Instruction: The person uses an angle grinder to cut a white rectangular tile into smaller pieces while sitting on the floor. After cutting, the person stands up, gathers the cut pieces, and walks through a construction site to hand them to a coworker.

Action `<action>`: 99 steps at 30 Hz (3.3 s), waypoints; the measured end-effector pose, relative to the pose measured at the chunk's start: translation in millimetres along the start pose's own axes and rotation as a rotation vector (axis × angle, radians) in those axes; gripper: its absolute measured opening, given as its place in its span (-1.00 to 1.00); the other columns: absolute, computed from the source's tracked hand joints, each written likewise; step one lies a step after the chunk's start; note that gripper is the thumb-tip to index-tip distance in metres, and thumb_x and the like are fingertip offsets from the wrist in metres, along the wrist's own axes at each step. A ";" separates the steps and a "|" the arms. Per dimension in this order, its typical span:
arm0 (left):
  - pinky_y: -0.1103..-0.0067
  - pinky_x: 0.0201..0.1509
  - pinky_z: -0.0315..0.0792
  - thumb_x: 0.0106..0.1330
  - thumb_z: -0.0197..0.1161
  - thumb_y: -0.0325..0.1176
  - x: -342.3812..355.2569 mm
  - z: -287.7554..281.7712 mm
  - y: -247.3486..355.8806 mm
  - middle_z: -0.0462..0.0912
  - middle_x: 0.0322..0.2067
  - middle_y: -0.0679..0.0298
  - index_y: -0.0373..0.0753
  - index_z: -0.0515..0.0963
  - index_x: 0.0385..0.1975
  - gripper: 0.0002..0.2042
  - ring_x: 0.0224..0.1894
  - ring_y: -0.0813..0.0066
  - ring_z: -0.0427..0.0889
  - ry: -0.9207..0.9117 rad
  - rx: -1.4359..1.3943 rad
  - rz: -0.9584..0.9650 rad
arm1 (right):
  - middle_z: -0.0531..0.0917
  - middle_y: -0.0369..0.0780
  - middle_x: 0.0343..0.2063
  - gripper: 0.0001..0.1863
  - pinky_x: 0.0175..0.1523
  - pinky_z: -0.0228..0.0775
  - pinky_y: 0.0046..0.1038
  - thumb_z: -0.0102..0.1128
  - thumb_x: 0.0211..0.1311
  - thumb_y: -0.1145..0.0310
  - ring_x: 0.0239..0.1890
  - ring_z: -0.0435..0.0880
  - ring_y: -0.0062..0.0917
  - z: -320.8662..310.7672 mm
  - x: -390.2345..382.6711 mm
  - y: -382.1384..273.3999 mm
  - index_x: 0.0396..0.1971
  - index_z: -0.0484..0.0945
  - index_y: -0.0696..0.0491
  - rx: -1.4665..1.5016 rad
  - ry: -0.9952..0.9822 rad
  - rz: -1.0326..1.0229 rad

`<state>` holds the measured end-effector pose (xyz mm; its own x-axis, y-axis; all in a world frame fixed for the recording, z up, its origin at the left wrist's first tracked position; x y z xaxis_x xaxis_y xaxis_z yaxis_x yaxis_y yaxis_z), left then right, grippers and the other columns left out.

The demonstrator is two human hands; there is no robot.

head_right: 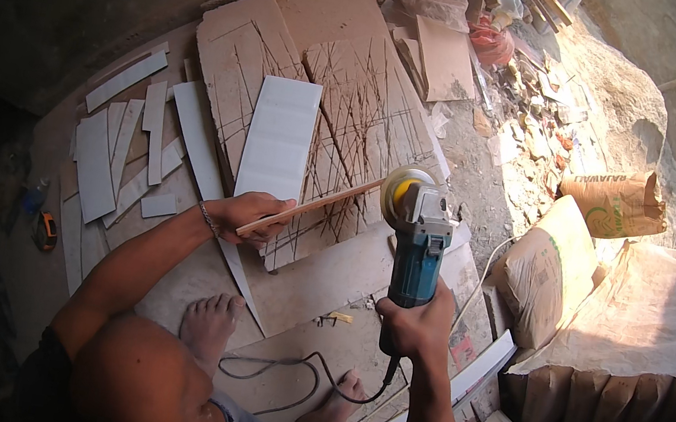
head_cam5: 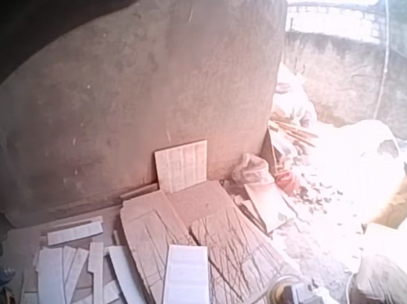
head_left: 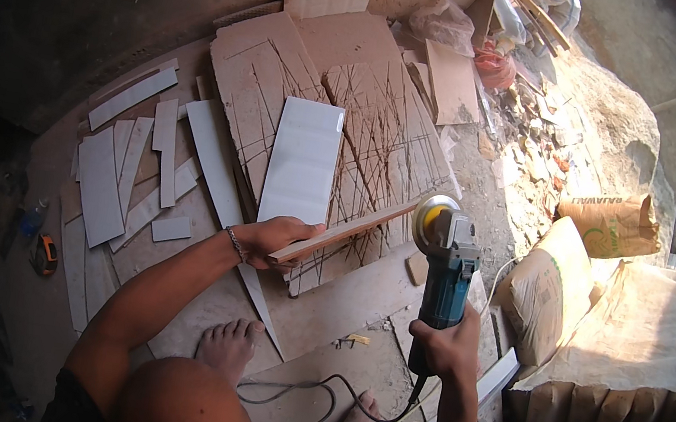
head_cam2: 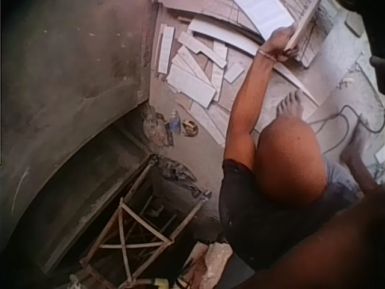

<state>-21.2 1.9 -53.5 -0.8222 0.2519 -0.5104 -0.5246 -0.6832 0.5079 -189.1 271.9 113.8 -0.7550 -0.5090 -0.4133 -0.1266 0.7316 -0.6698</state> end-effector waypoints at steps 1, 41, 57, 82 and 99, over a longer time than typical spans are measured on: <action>0.62 -0.77 0.07 0.69 -0.15 0.04 -0.7 0.9 -0.9 0.27 -0.75 0.46 -0.16 0.37 -0.51 -0.49 -0.83 0.67 0.15 -0.012 0.003 0.011 | 0.59 -0.34 -0.53 -0.68 -0.29 0.47 -0.47 0.49 -0.19 0.45 -0.48 0.57 -0.61 -0.5 -0.7 0.2 -0.40 0.52 0.10 0.000 0.006 0.009; 0.59 -0.47 0.48 0.62 0.04 0.08 -6.1 -2.5 3.7 0.63 -0.39 0.30 -0.40 0.58 -0.12 -0.47 -0.47 0.66 0.58 0.147 0.183 0.079 | 0.64 -0.27 -0.49 -0.67 -0.26 0.54 -0.44 0.46 -0.20 0.47 -0.48 0.65 -0.53 -36.0 10.4 8.4 -0.36 0.54 0.14 0.075 0.171 0.064; 0.60 -0.58 0.38 0.63 0.00 0.09 -0.4 -3.3 6.7 0.51 -0.50 0.41 -0.28 0.54 -0.24 -0.52 -0.61 0.68 0.43 0.265 0.167 0.123 | 0.59 -0.37 -0.51 -0.66 -0.27 0.43 -0.57 0.44 -0.18 0.49 -0.45 0.55 -0.70 15.5 -62.0 -44.4 -0.33 0.53 0.14 0.153 -0.206 -0.032; 0.67 -0.73 0.27 0.66 -0.08 0.06 3.0 -5.1 5.6 0.55 -0.54 0.39 -0.25 0.55 -0.27 -0.51 -0.71 0.67 0.46 0.206 0.148 0.216 | 0.67 -0.21 -0.46 -0.48 -0.09 0.53 -0.46 0.46 -0.20 0.38 -0.37 0.63 -0.54 48.0 -71.6 -44.7 -0.14 0.54 0.21 0.047 -0.338 -0.049; 0.66 -0.74 0.26 0.65 -0.06 0.06 8.1 -11.1 1.5 0.56 -0.57 0.38 -0.24 0.55 -0.29 -0.52 -0.74 0.66 0.44 0.171 0.102 0.194 | 0.69 -0.16 -0.44 -0.47 -0.05 0.55 -0.43 0.48 -0.20 0.38 -0.35 0.68 -0.49 47.3 -71.9 -45.6 -0.12 0.55 0.20 0.020 -0.331 -0.073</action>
<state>-26.2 -4.7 -64.6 -0.8647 -0.0018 -0.5022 -0.3881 -0.6323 0.6705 -98.6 253.7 144.9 -0.4939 -0.6818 -0.5397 -0.1575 0.6806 -0.7156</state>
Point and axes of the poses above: each hand's wrist, its own x-axis towards the middle knuckle, its own z-axis out of the palm, y = z × x, the point moved 1 cm from there along x, towards the middle knuckle
